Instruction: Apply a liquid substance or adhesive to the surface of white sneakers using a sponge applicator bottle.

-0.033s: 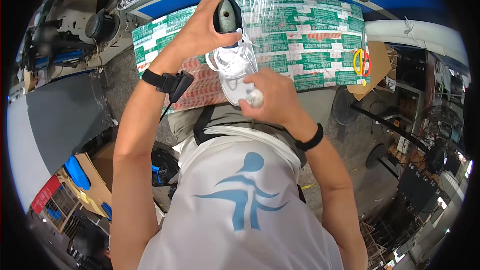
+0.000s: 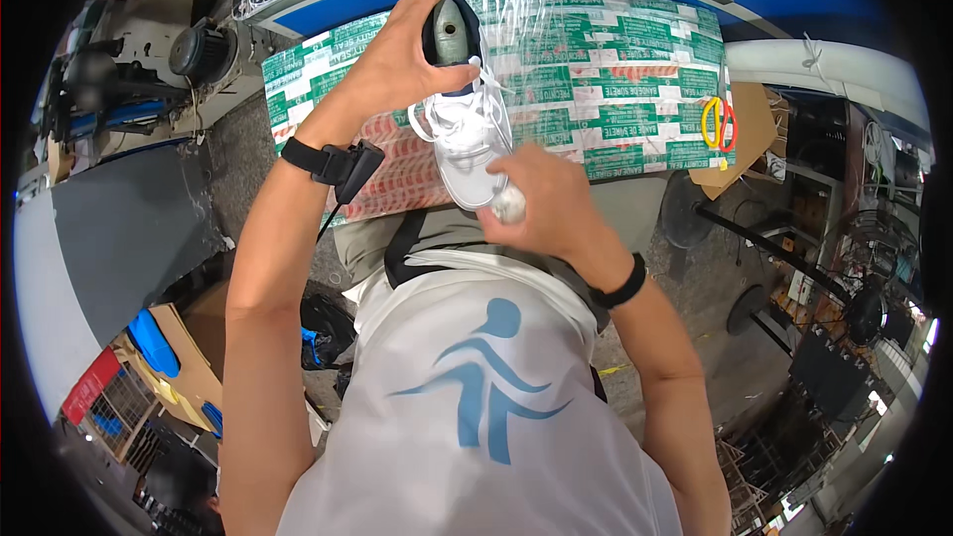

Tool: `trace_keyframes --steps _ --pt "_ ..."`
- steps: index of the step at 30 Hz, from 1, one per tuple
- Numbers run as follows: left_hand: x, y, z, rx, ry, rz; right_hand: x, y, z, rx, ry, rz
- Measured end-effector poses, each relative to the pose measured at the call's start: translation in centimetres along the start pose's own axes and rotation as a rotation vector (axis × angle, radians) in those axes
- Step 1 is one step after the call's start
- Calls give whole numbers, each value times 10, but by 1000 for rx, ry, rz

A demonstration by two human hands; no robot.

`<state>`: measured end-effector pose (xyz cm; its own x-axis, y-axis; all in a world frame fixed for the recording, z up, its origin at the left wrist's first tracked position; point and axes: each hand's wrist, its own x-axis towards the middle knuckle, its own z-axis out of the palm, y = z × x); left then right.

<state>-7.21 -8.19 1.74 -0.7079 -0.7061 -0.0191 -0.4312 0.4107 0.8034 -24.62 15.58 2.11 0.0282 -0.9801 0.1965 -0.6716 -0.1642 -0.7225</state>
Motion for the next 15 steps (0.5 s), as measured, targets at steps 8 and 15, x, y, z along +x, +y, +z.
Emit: trace_keyframes --steps 8,15 --pt "-1 -16 -14 -158 1 -1 -3 -16 2 73 46 20" --pt "-97 -27 10 -1072 264 -581 10 21 57 56 136 234"
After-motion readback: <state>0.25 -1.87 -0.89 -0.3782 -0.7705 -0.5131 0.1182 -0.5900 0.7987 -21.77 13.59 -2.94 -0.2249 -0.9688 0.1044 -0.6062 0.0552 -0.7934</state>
